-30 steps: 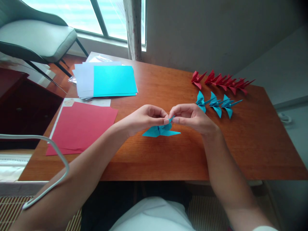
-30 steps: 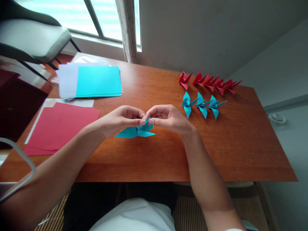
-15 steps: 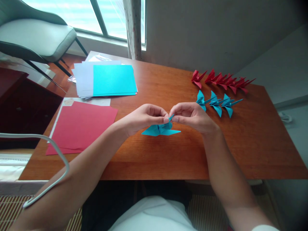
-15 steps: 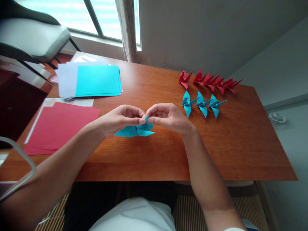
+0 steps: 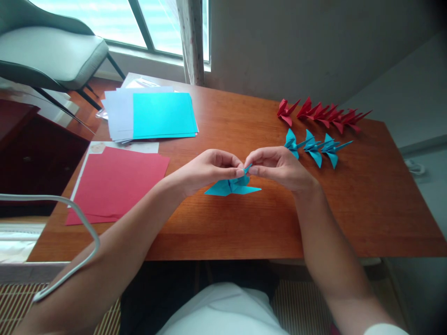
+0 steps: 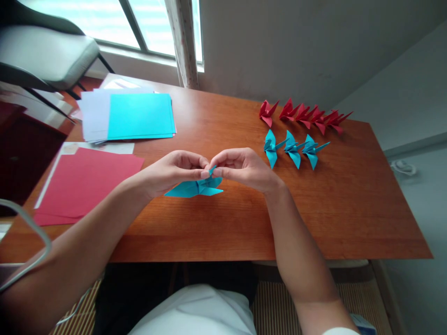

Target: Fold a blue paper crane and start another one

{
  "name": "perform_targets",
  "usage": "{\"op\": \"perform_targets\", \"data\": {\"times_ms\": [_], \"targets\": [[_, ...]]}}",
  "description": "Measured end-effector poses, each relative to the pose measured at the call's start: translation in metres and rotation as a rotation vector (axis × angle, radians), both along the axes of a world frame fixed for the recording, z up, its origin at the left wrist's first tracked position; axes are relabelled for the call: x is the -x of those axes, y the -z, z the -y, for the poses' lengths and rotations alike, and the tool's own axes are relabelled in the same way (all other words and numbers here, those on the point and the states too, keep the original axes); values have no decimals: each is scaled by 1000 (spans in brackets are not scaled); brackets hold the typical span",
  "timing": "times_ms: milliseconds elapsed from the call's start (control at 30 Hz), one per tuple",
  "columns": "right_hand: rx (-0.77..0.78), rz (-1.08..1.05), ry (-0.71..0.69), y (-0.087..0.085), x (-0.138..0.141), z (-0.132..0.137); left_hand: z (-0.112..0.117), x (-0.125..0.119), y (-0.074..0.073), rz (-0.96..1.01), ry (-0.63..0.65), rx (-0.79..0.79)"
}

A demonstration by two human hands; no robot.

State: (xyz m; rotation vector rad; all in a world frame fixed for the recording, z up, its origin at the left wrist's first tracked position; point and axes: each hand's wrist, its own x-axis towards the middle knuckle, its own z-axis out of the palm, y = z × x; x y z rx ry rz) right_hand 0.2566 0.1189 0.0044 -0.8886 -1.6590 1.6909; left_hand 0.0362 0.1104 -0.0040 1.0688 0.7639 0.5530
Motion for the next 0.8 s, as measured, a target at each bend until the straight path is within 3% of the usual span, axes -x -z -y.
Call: {"op": "perform_targets", "data": {"times_ms": [533, 800], "targets": [[3, 39, 32, 1, 4, 1, 0, -2, -1, -49, -39, -54], [22, 68, 71, 4, 4, -2, -1, -3, 1, -112, -72, -180]]}}
